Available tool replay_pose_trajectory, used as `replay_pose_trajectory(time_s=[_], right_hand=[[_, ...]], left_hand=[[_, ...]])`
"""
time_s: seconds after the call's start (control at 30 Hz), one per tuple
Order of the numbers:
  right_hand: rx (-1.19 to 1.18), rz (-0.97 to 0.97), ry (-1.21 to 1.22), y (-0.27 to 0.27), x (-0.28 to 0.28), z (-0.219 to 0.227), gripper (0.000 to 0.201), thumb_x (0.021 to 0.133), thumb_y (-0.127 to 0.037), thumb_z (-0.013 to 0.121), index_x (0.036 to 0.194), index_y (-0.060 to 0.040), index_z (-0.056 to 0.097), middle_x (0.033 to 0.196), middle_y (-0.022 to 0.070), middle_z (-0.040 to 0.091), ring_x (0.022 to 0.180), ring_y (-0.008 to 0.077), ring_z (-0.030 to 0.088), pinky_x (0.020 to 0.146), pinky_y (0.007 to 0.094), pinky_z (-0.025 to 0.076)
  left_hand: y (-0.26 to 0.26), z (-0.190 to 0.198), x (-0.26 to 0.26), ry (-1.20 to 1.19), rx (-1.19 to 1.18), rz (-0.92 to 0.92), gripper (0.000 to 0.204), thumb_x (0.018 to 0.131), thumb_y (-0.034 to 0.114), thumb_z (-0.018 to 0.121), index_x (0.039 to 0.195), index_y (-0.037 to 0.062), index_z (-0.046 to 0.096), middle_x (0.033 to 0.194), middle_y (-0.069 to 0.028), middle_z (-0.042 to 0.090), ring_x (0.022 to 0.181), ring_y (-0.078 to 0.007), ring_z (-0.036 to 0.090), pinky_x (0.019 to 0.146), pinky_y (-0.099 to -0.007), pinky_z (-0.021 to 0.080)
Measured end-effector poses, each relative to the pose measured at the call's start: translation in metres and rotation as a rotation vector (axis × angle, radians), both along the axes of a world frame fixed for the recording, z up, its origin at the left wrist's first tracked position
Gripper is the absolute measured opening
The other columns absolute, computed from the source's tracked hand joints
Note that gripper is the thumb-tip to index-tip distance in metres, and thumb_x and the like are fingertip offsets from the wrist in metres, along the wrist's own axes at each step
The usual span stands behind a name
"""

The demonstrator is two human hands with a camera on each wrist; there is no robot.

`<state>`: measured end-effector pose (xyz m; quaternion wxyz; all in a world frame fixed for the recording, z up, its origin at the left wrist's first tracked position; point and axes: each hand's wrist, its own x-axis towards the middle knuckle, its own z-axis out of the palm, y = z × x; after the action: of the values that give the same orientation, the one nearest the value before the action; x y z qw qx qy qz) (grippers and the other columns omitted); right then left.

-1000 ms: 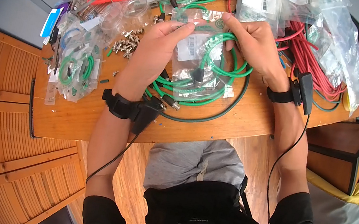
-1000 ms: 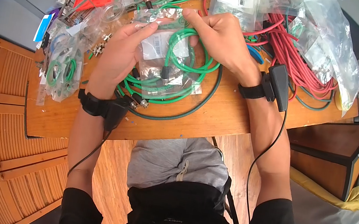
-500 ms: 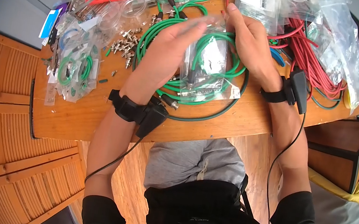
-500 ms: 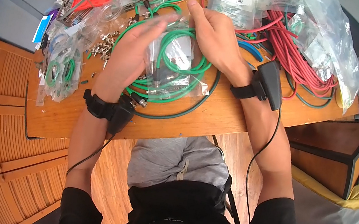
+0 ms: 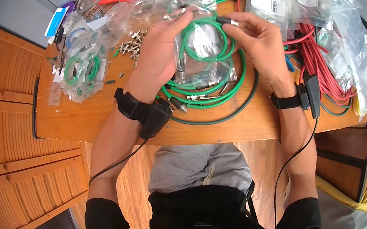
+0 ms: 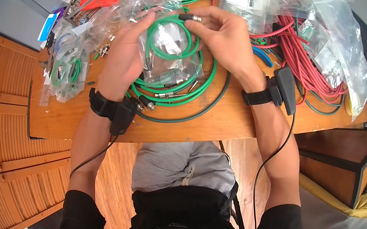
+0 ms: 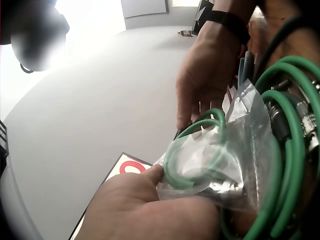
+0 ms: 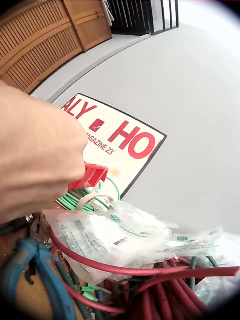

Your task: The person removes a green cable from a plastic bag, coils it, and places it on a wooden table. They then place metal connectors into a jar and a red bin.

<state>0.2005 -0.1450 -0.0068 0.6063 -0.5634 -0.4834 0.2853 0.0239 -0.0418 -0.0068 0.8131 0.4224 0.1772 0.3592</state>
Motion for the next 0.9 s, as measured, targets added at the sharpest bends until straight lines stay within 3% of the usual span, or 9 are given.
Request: replay_pose_trajectory(time_s=[0.1, 0.2, 0.27, 0.37, 0.47, 0.6, 0.77, 0.8, 0.9], right_hand=[[0.012, 0.015, -0.011, 0.002, -0.003, -0.006, 0.024, 0.090, -0.006, 0.074, 0.113, 0.0005, 0.074, 0.081, 0.0027, 0.073, 0.069, 0.0023, 0.062, 0.057, 0.0192, 0.047], [-0.058, 0.051, 0.012, -0.002, -0.001, 0.000, 0.024, 0.089, -0.007, 0.076, 0.112, 0.0001, 0.075, 0.078, 0.0010, 0.072, 0.066, 0.0014, 0.061, 0.054, 0.0178, 0.044], [-0.121, 0.073, 0.027, -0.007, -0.002, 0.006, 0.023, 0.088, -0.008, 0.077, 0.111, -0.0009, 0.076, 0.075, -0.0005, 0.071, 0.062, 0.0012, 0.059, 0.052, 0.0169, 0.042], [-0.123, -0.048, -0.049, -0.005, -0.007, 0.003, 0.021, 0.087, -0.010, 0.078, 0.108, -0.0034, 0.078, 0.072, -0.0008, 0.069, 0.064, 0.0038, 0.059, 0.055, 0.0202, 0.045], [0.141, -0.092, -0.364, 0.003, -0.001, -0.014, 0.020, 0.088, -0.012, 0.077, 0.107, -0.0062, 0.079, 0.079, 0.0029, 0.069, 0.074, 0.0087, 0.062, 0.063, 0.0248, 0.048], [0.156, -0.098, -0.392, 0.002, -0.008, -0.005, 0.019, 0.089, -0.012, 0.076, 0.107, -0.0066, 0.079, 0.098, 0.0079, 0.069, 0.088, 0.0143, 0.063, 0.074, 0.0256, 0.049], [0.092, -0.163, -0.156, 0.003, 0.000, -0.007, 0.019, 0.093, -0.012, 0.074, 0.109, -0.0026, 0.077, 0.095, 0.0004, 0.069, 0.081, 0.0045, 0.056, 0.070, 0.0210, 0.045], [0.054, -0.173, -0.087, 0.003, 0.001, -0.009, 0.021, 0.095, -0.015, 0.073, 0.110, -0.0012, 0.076, 0.092, -0.0004, 0.072, 0.080, 0.0041, 0.058, 0.071, 0.0204, 0.046], [-0.072, -0.207, -0.113, 0.002, 0.003, -0.007, 0.023, 0.095, -0.018, 0.073, 0.109, 0.0001, 0.076, 0.088, 0.0008, 0.073, 0.080, 0.0045, 0.061, 0.072, 0.0208, 0.048]], left_hand=[[-0.002, -0.004, 0.002, 0.071, -0.072, -0.031, 0.029, 0.102, 0.020, 0.061, 0.120, -0.0028, 0.065, 0.114, -0.0086, 0.070, 0.100, -0.0165, 0.068, 0.089, -0.0305, 0.056], [0.003, -0.006, 0.000, 0.039, -0.062, -0.194, 0.030, 0.103, 0.022, 0.061, 0.123, -0.0001, 0.063, 0.114, -0.0067, 0.069, 0.100, -0.0152, 0.068, 0.087, -0.0320, 0.058], [0.000, -0.005, 0.000, 0.066, -0.040, -0.222, 0.028, 0.101, 0.020, 0.063, 0.123, 0.0019, 0.064, 0.113, -0.0058, 0.069, 0.099, -0.0144, 0.068, 0.086, -0.0330, 0.059], [-0.009, 0.004, 0.000, 0.097, 0.010, -0.166, 0.027, 0.099, 0.017, 0.066, 0.123, 0.0040, 0.064, 0.110, -0.0044, 0.069, 0.097, -0.0133, 0.069, 0.085, -0.0339, 0.059], [-0.006, -0.002, -0.001, 0.082, -0.016, -0.181, 0.028, 0.095, 0.012, 0.069, 0.121, 0.0034, 0.065, 0.109, -0.0036, 0.070, 0.097, -0.0132, 0.068, 0.085, -0.0329, 0.058], [-0.003, -0.005, -0.001, 0.065, 0.032, -0.101, 0.027, 0.093, 0.008, 0.070, 0.118, 0.0010, 0.067, 0.109, -0.0042, 0.071, 0.097, -0.0149, 0.068, 0.085, -0.0304, 0.056], [0.006, 0.022, -0.024, -0.004, 0.089, -0.104, 0.030, 0.092, 0.011, 0.073, 0.119, 0.0000, 0.067, 0.112, -0.0085, 0.072, 0.097, -0.0167, 0.070, 0.085, -0.0300, 0.057], [0.016, 0.023, -0.033, 0.073, 0.150, -0.080, 0.035, 0.092, 0.011, 0.072, 0.124, 0.0003, 0.063, 0.115, -0.0116, 0.071, 0.099, -0.0193, 0.071, 0.086, -0.0324, 0.059], [0.043, 0.039, -0.065, 0.155, 0.190, -0.039, 0.032, 0.092, 0.013, 0.071, 0.121, 0.0016, 0.066, 0.110, -0.0109, 0.074, 0.098, -0.0169, 0.071, 0.088, -0.0314, 0.056]])
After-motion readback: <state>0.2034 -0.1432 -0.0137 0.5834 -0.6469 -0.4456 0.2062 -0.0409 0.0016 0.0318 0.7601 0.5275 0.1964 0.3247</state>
